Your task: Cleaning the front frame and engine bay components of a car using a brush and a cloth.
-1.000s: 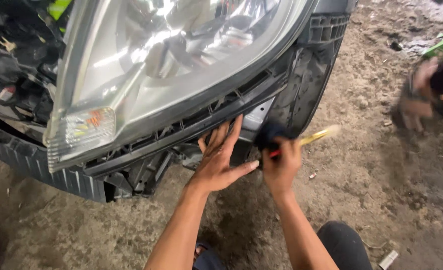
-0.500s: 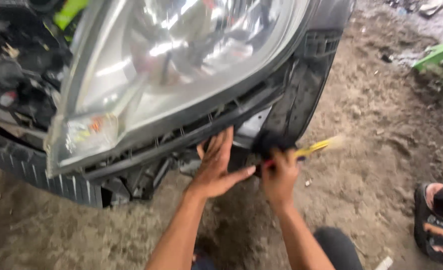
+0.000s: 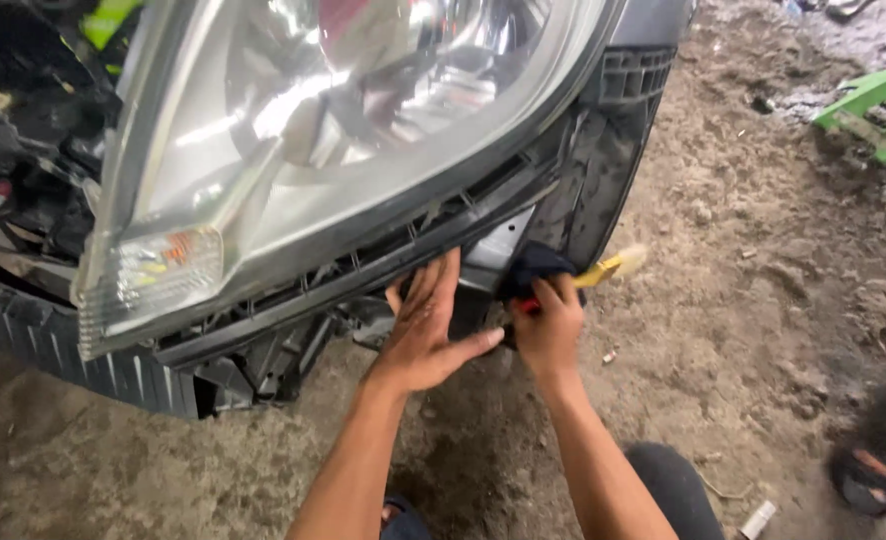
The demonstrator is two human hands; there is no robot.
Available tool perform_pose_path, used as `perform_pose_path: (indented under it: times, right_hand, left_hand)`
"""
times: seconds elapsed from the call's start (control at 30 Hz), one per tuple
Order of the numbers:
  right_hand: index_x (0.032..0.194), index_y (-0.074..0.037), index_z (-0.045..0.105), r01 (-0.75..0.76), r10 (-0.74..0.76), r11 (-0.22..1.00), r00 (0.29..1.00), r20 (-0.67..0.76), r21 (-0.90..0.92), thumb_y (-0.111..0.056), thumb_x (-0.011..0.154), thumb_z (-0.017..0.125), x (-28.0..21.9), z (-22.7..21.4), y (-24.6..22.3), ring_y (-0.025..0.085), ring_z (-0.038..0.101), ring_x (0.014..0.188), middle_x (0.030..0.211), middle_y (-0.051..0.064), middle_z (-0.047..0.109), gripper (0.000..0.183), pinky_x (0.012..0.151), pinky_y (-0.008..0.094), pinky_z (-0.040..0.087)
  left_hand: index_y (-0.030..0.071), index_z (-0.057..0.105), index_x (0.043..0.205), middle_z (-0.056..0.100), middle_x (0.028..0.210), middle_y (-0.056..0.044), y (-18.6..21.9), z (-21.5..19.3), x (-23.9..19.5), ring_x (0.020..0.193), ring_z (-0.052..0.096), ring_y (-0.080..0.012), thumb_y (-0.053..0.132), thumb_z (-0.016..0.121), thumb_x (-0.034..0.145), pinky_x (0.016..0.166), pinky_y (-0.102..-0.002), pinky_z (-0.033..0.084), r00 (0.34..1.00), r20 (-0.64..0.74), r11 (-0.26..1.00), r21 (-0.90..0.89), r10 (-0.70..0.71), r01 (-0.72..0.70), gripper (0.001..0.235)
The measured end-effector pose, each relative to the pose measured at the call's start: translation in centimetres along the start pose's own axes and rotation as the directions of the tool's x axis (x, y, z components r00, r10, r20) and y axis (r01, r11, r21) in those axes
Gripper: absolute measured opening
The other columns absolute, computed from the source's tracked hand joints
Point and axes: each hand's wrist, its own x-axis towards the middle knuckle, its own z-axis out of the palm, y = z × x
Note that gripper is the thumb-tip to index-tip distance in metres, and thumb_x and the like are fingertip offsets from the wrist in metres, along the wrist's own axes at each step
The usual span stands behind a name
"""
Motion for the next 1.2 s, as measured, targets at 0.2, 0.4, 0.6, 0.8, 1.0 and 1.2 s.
perform_pose_path:
  times: [0.2,0.4,0.6,0.8,1.0,1.2]
  right_hand:
    - [0.116,-0.002,0.075,0.124,-0.128,0.992,0.946,-0.298,-0.034,-0.003,0.084,0.086,10.7,-3.4,-4.4,0.041,0.064,0.087,0.097,0.017,0.059,0.034,0.076,0.042,0.052]
    - [0.111,0.000,0.076,0.055,-0.055,0.998,0.998,-0.010,0.012,0.002,0.061,0.085,5.2,-1.8,-1.2,0.048,0.064,0.084,0.095,0.020,0.059,0.052,0.075,0.052,0.052]
    - [0.118,-0.005,0.075,0.207,-0.229,0.973,0.914,-0.335,-0.102,-0.007,0.094,0.073,14.1,-5.1,-4.4,0.040,0.063,0.092,0.102,0.015,0.056,0.024,0.082,0.044,0.052]
    - [0.110,0.005,0.071,0.117,-0.147,0.985,0.955,-0.258,-0.128,0.007,0.084,0.073,13.1,-4.2,-3.1,0.049,0.063,0.081,0.091,0.020,0.056,0.026,0.073,0.048,0.053]
    - [0.110,-0.001,0.074,0.253,-0.258,0.965,0.877,-0.406,-0.066,0.007,0.089,0.073,13.7,-6.2,-6.3,0.037,0.063,0.084,0.095,0.012,0.054,0.023,0.079,0.036,0.052]
    - [0.116,0.011,0.067,0.225,-0.245,0.968,0.940,-0.236,-0.109,0.021,0.068,0.063,16.3,-6.2,-6.9,0.056,0.054,0.120,0.125,0.032,0.055,0.049,0.102,0.057,0.045]
  left_hand:
    - [0.013,-0.002,0.169,0.010,0.173,-0.020,0.6,-0.4,0.1,0.154,0.017,-0.0421,0.048,0.078,0.082,0.113,-0.064,-0.002,1.000,-0.012,1.000,-0.029,0.000,-0.001,0.123]
    - [0.014,0.002,0.169,0.015,0.171,-0.020,0.5,-0.5,-0.5,0.151,0.023,-0.0422,0.049,0.077,0.084,0.111,-0.065,0.001,1.000,-0.002,0.999,-0.041,0.001,-0.001,0.118]
    - [0.013,0.000,0.169,0.014,0.171,-0.021,1.0,-0.9,-0.2,0.149,0.025,-0.0446,0.048,0.077,0.085,0.110,-0.068,0.002,1.000,-0.009,0.999,-0.031,0.023,-0.023,0.119]
    - [0.013,0.001,0.168,0.018,0.171,-0.020,0.3,-0.5,-0.3,0.148,0.029,-0.0397,0.052,0.079,0.080,0.111,-0.064,0.006,1.000,0.010,0.999,0.046,0.017,-0.017,0.123]
    - [0.014,0.002,0.168,0.015,0.171,-0.020,0.5,-0.3,-0.4,0.148,0.027,-0.0422,0.051,0.079,0.081,0.111,-0.066,0.005,1.000,-0.005,1.000,0.019,0.002,-0.002,0.122]
    - [0.014,0.000,0.168,0.013,0.172,-0.020,1.6,-1.3,-0.5,0.151,0.025,-0.0400,0.054,0.076,0.083,0.111,-0.064,0.005,0.999,0.005,0.999,0.003,0.032,-0.032,0.120]
